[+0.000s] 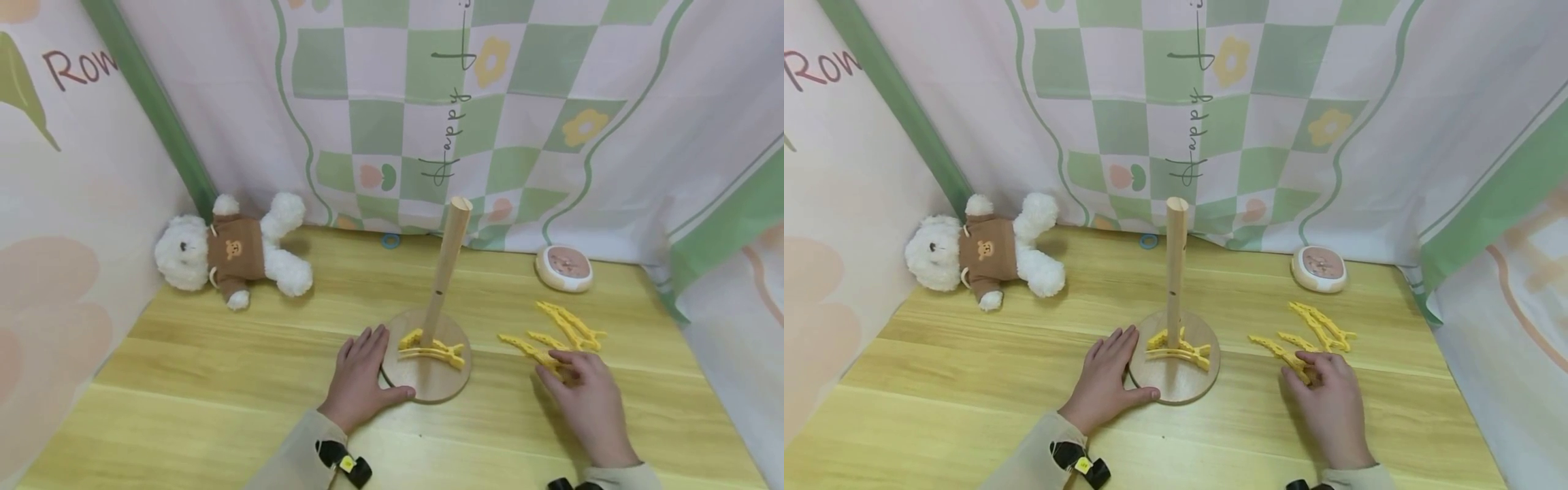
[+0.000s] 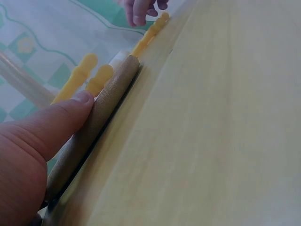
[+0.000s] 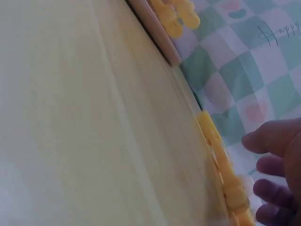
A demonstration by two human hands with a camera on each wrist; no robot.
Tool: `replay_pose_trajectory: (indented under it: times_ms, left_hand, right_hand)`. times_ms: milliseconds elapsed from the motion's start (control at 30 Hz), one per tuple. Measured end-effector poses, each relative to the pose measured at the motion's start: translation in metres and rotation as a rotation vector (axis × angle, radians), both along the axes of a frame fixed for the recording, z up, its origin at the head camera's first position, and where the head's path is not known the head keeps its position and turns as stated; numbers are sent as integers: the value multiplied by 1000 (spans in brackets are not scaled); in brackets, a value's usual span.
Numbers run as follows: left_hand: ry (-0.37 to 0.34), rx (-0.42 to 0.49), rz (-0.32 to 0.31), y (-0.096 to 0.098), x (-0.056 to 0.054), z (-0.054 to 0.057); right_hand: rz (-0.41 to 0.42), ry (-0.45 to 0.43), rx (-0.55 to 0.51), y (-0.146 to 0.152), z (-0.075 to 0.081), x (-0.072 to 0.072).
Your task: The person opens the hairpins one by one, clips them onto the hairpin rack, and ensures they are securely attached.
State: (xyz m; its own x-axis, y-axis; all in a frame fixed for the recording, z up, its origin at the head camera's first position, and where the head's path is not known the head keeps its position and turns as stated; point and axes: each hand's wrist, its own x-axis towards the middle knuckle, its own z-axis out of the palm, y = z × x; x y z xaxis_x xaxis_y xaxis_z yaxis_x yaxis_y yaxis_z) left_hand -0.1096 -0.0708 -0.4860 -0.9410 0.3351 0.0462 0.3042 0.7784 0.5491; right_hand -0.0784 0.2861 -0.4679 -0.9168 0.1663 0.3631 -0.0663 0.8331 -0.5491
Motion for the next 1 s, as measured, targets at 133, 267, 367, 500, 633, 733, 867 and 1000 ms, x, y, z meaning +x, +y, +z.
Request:
replay_pose_trajectory:
  times_ms: [133, 267, 367, 500, 633, 733, 867, 1000]
  left_hand:
    - [6, -6, -1, 0, 0, -1]
    - [9, -7, -1, 0, 0, -1]
    - [7, -6, -1, 0, 0, -1]
    - [10, -3, -1, 0, 0, 0]
    - [16, -3, 0, 1, -1, -2]
    - [17, -3, -2, 1, -1, -2]
    - [15, 2, -2, 1, -1, -1]
    - [13, 0, 3, 0, 0, -2]
  right_hand:
    - [-27, -142, 34, 10, 5, 1]
    - [-15, -294, 69, 16, 9, 0]
    - [4, -358, 72, 18, 11, -2]
    - [13, -355, 72, 18, 10, -2]
    - [4, -292, 52, 16, 7, 0]
    - [-8, -239, 26, 13, 7, 2]
    - [-1, -162, -21, 6, 6, 2]
    - [33, -13, -85, -4, 2, -1]
